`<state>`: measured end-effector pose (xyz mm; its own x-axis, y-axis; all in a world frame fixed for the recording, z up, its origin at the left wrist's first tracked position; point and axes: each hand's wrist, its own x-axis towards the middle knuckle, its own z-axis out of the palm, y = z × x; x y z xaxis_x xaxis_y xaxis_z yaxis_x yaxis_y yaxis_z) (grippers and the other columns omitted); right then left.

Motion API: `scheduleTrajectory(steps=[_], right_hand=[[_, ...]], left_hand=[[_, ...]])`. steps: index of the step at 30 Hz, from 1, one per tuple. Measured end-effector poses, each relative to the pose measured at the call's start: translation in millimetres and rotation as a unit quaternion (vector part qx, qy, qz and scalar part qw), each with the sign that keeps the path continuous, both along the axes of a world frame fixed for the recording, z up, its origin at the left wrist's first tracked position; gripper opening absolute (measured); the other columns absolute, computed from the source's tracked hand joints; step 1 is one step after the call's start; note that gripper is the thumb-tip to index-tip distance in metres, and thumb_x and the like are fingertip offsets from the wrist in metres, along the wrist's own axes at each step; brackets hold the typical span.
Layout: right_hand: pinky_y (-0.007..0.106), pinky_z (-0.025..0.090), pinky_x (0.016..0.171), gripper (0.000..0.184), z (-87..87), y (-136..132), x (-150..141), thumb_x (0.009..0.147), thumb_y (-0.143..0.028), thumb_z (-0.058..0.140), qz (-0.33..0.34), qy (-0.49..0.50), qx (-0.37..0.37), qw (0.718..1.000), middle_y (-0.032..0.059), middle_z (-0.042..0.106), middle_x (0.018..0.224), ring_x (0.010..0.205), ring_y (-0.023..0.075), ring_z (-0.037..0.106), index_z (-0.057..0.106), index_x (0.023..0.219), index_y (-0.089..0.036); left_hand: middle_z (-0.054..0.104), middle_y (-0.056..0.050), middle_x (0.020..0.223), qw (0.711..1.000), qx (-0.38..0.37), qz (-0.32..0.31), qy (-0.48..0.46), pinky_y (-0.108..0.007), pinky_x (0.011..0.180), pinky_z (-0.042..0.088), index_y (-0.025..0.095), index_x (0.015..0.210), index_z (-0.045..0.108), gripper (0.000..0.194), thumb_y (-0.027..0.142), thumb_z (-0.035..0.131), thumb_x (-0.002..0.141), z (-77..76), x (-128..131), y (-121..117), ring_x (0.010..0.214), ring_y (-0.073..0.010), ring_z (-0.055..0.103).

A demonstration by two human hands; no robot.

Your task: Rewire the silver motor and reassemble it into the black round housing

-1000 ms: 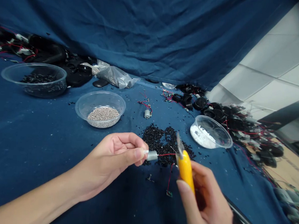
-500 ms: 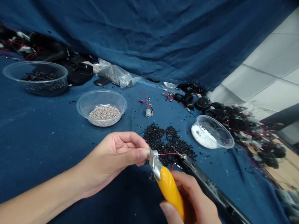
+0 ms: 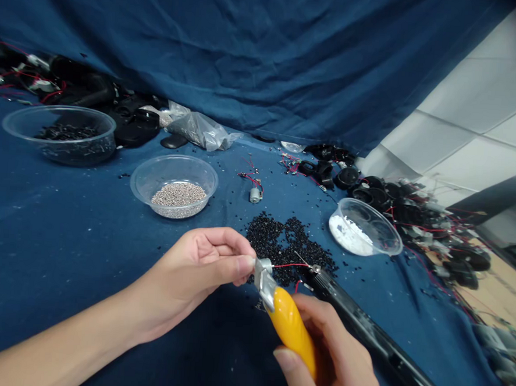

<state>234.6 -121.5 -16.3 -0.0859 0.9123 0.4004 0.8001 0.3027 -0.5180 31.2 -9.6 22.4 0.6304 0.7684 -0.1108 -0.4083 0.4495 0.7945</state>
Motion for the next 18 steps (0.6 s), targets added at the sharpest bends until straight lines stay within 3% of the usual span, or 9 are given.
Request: scheduleTrajectory(steps=[8, 18], right_hand=[[0.02, 0.059, 0.056, 0.038, -3.4, -3.9, -0.3, 0.09, -0.047, 0.062, 0.002, 0.0, -0.009, 1.0, 0.0023, 0.074, 0.093, 0.069, 0.0179, 0.073, 0.052, 0.122, -0.029], [0.023, 0.059, 0.06, 0.039, -7.5, -6.3, -0.5, 0.093, -0.054, 0.054, -0.003, 0.023, 0.01, 1.0, 0.0037, 0.075, 0.1, 0.074, 0.0195, 0.074, 0.052, 0.124, -0.031]], left_hand=[[0.067, 0.003, 0.076, 1.0, -0.003, -0.008, -0.004, -0.011, 0.06, 0.041, 0.017, 0.079, 0.071, 0.011, 0.021, 0.082, 0.077, -1.6, 0.4, -0.7, 0.064, -0.0032, 0.054], [0.058, 0.004, 0.068, 0.999, 0.018, -0.025, 0.029, -0.017, 0.059, 0.035, 0.016, 0.08, 0.065, 0.026, 0.037, 0.08, 0.078, -1.1, 2.9, -1.1, 0.061, -0.0061, 0.046]])
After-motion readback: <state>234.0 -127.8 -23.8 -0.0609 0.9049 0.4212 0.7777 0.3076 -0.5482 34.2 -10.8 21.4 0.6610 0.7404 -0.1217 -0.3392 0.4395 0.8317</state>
